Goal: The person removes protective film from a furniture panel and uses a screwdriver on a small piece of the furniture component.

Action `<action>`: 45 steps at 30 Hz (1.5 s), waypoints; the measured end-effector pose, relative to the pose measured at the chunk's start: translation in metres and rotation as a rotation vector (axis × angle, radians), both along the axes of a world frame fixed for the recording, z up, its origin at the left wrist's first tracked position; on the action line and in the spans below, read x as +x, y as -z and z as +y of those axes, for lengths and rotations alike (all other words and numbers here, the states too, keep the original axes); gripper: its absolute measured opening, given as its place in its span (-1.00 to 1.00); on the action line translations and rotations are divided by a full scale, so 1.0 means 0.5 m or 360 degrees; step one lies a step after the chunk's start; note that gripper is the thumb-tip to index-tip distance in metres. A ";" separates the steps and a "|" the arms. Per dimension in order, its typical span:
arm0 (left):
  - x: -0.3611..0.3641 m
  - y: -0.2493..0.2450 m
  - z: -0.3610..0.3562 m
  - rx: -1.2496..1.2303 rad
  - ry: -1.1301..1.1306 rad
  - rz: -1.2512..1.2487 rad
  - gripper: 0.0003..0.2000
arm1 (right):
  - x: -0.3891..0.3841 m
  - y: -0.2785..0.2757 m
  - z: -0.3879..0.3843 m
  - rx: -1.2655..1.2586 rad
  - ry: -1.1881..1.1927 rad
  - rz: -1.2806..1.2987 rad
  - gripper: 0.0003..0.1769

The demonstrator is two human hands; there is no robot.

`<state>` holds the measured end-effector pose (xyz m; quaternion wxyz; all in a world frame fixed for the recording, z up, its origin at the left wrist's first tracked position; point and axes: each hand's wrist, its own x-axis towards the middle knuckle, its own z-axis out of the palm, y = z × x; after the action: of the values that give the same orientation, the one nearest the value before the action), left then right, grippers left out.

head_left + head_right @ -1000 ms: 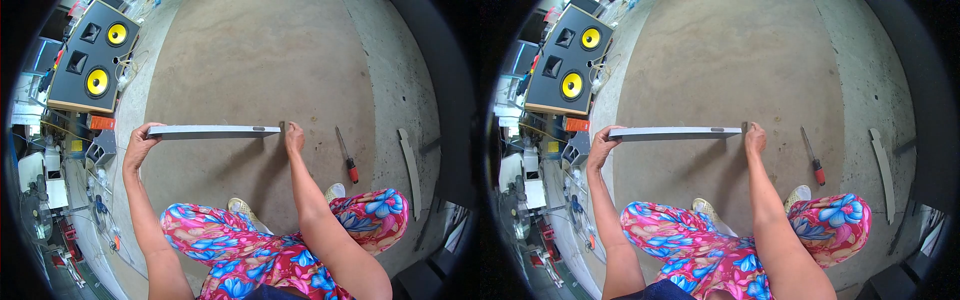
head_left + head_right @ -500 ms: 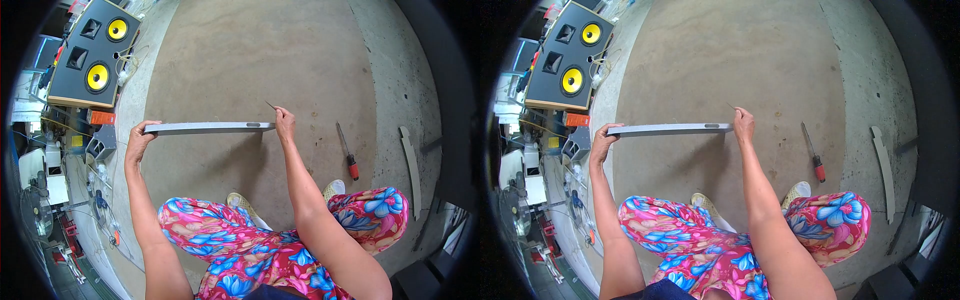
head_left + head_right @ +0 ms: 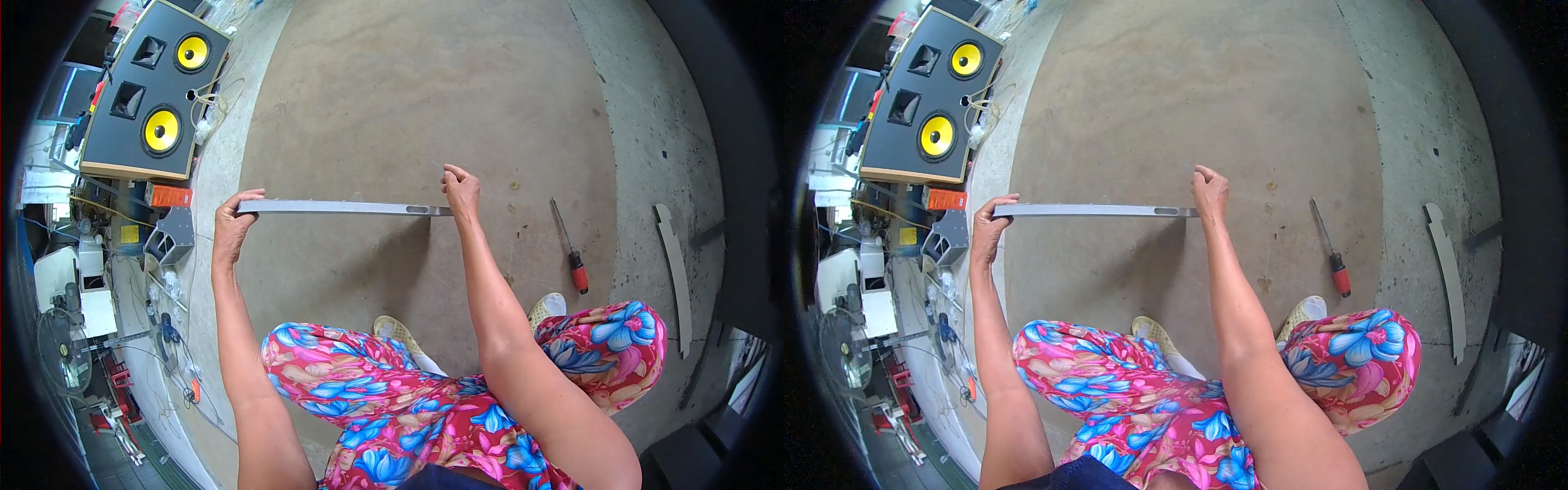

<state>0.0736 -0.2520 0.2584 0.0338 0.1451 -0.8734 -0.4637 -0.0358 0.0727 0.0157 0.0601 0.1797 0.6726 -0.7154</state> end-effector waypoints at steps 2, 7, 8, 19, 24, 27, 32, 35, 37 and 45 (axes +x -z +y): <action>-0.009 -0.009 0.016 -0.0024 0.0055 0.0042 -0.66 | -0.004 -0.023 -0.007 -0.0027 -0.0015 0.0041 -0.68; -0.025 -0.053 0.068 -0.0226 0.0095 0.0130 -0.68 | -0.008 -0.108 -0.040 -0.0043 -0.0062 0.0209 -0.69; -0.028 -0.065 0.082 -0.0284 0.0097 0.0177 -0.68 | -0.006 -0.127 -0.052 -0.0029 -0.0061 0.0288 -0.69; -0.038 -0.085 0.152 -0.0429 -0.0085 0.0348 -0.74 | 0.148 -0.381 -0.196 0.0050 -0.0385 0.1140 -0.67; -0.039 -0.083 0.147 -0.0475 -0.0105 0.0350 -0.75 | 0.128 -0.254 -0.185 0.0399 -0.0394 0.0808 -0.67; -0.041 -0.073 0.123 -0.0573 0.0024 0.0458 -0.74 | 0.084 -0.163 -0.146 0.0503 -0.0315 0.0500 -0.70; -0.049 -0.074 0.113 -0.0668 0.0008 0.0490 -0.70 | 0.138 -0.293 -0.187 0.0298 -0.0453 0.0827 -0.73; -0.048 -0.080 0.109 -0.0774 0.0034 0.0448 -0.70 | 0.170 -0.314 -0.202 0.0390 -0.0494 0.0860 -0.74; -0.043 -0.084 0.111 -0.0781 0.0088 0.0441 -0.70 | 0.155 -0.200 -0.201 0.0550 -0.0375 0.0817 -0.74; -0.044 -0.071 0.105 -0.0760 0.0037 0.0442 -0.72 | 0.164 -0.251 -0.203 0.0302 -0.0422 0.0872 -0.74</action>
<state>0.0516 -0.1997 0.2939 0.1811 0.0580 -0.9466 -0.2603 0.0462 -0.0288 0.1412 -0.0475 -0.1039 0.7450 -0.6572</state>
